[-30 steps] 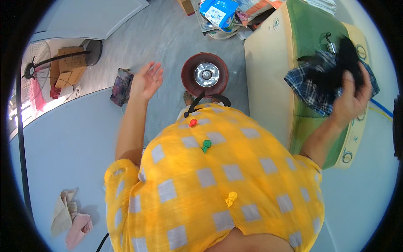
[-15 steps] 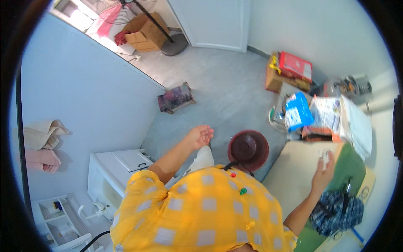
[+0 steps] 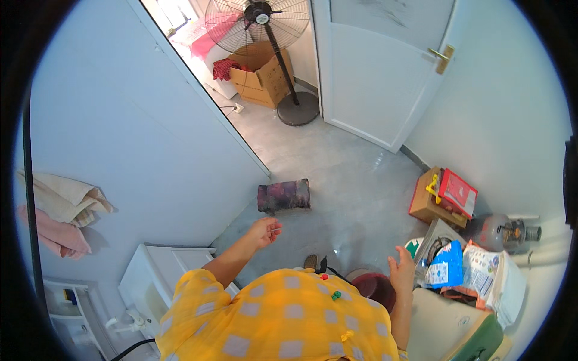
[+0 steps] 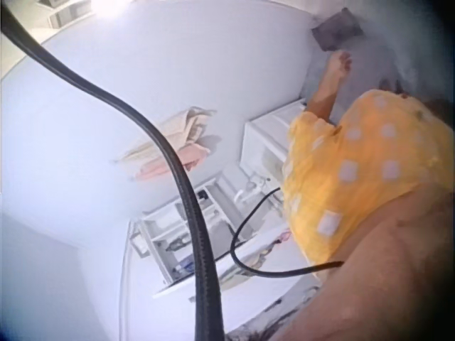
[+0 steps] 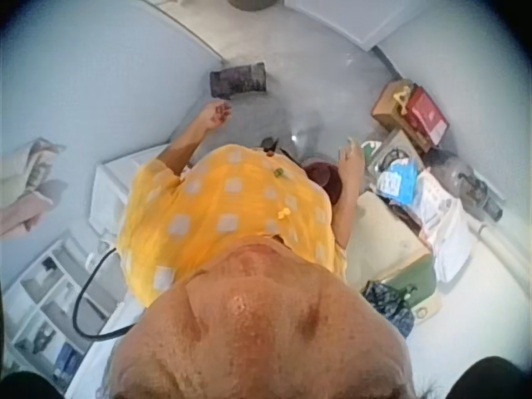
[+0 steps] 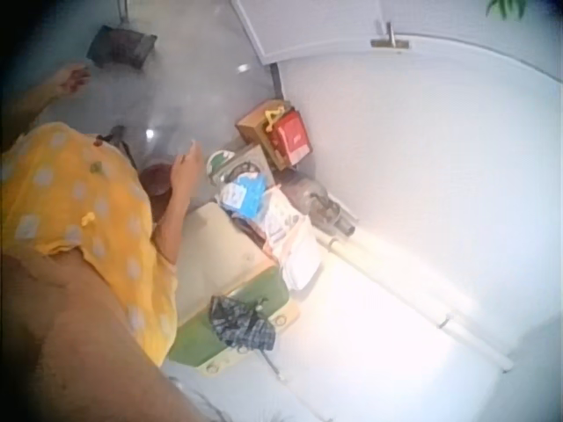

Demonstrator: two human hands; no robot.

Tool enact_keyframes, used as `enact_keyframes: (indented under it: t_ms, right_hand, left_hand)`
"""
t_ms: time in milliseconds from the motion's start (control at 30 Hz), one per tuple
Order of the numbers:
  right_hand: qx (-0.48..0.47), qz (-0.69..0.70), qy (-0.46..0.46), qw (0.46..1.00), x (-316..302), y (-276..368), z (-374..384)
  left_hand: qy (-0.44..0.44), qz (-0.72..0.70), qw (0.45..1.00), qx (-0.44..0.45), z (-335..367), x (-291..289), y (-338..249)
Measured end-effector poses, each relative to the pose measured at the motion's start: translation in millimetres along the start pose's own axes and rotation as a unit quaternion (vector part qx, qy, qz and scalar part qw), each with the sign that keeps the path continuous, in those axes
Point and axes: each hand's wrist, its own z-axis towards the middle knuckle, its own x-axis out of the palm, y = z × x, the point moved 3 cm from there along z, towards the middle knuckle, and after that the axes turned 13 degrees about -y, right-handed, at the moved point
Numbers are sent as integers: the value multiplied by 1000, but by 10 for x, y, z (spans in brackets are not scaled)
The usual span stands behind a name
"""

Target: The person washes a black cloth by hand in a bathroom sink, scrubbing it under running water. They then move to a red bucket, pour liquid detergent onto clothes inside, and place the wet black cloth on top of the pile. The person walks through the house, briefly touching a fan and a pink-covered object before returning to the laundry area.

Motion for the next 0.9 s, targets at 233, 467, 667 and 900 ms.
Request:
enact_keyframes:
  t_ms: [233,467,667,900]
  right_hand:
    - [-57,-12,18,998,394,230,1061]
    - [-130,5,99,987,882,305,2767]
    - [-231,49,166,957,1216,851,4199]
    - [-319,89,260,907,1965,1714,5133]
  left_hand:
    - [24,-79,996,-42,485,289,-374]
    - [-28,-217,976,15,769,916,-1188]
    - [6,-283,958,53,694,1567,-1915]
    - [-113,-341,933,29,858,1613,-2239]
